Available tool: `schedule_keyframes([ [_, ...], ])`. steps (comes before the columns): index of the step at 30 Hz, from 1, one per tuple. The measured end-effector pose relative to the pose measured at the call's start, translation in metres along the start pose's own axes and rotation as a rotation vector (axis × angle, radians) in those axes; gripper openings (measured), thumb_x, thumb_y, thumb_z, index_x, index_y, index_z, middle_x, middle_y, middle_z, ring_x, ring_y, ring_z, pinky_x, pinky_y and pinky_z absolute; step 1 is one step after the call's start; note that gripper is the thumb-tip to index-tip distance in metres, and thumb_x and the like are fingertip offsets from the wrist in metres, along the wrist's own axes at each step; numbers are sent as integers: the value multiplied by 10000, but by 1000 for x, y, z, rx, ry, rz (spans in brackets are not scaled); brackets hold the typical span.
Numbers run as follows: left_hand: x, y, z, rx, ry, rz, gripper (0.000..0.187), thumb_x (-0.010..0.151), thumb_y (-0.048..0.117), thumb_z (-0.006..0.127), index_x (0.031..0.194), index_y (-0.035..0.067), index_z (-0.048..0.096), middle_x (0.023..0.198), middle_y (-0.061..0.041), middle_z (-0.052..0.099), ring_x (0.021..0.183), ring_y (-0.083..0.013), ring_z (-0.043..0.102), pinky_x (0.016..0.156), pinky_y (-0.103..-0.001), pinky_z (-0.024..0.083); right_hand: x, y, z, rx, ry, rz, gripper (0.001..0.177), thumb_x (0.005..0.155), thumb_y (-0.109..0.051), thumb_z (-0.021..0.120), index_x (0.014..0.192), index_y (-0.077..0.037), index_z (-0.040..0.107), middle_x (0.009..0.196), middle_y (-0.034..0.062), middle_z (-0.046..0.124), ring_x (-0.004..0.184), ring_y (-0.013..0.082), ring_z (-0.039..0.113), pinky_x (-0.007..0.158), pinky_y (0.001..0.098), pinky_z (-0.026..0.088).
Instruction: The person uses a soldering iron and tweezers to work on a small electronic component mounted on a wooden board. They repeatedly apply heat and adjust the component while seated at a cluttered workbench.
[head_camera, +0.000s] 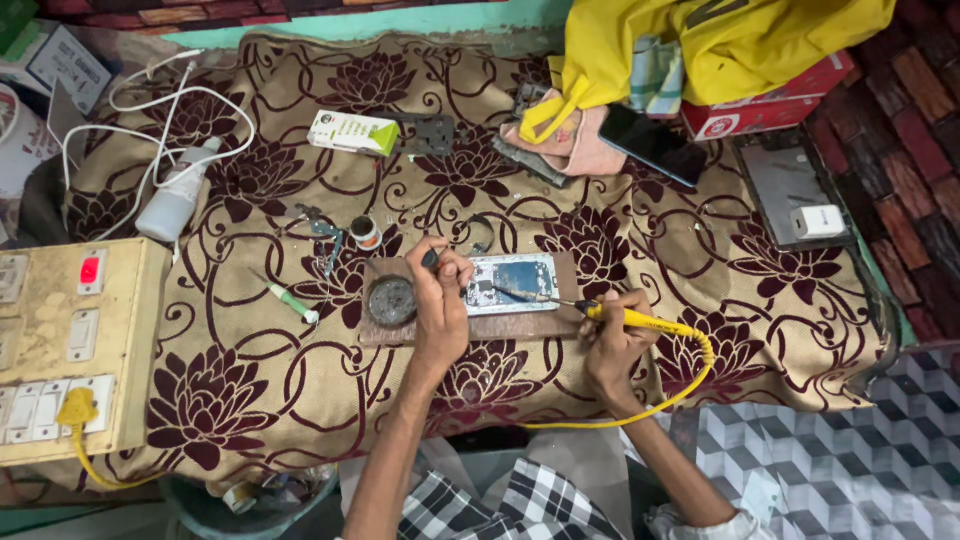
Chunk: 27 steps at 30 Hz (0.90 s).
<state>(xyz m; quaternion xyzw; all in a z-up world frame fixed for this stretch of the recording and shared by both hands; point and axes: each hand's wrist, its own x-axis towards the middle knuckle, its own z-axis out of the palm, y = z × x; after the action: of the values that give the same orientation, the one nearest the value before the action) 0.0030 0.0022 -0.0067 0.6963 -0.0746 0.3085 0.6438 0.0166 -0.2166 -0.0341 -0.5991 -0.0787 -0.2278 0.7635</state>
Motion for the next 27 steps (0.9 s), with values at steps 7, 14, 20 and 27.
schedule_keyframes([
  [7,-1,-1,1,12,10,-9,228,1172,224,274,1338,84,344,810,-19,425,769,-138,471,755,-332,483,-1,-2,-1,15,-3,36,253,1085,-141,555,853,-54,501,645,47,590,463,67,544,386,202,406],
  [14,0,2,1,17,20,-29,234,1163,222,284,1343,84,340,829,-24,442,778,-139,480,756,-331,490,-1,-4,0,16,-10,38,245,1091,-148,551,874,-54,488,680,60,603,481,74,548,419,203,416],
  [20,0,11,1,-5,22,-19,220,1174,213,304,1340,74,342,856,-36,434,800,-142,464,775,-337,471,-1,-5,1,16,11,92,247,1082,-157,551,866,-62,478,648,45,582,456,70,537,388,205,415],
  [27,2,9,2,14,11,-42,254,1168,247,291,1336,66,347,813,-20,439,769,-129,471,762,-316,483,3,-2,3,-5,-11,10,287,1077,-192,565,832,-46,528,611,49,595,427,88,560,332,230,437],
])
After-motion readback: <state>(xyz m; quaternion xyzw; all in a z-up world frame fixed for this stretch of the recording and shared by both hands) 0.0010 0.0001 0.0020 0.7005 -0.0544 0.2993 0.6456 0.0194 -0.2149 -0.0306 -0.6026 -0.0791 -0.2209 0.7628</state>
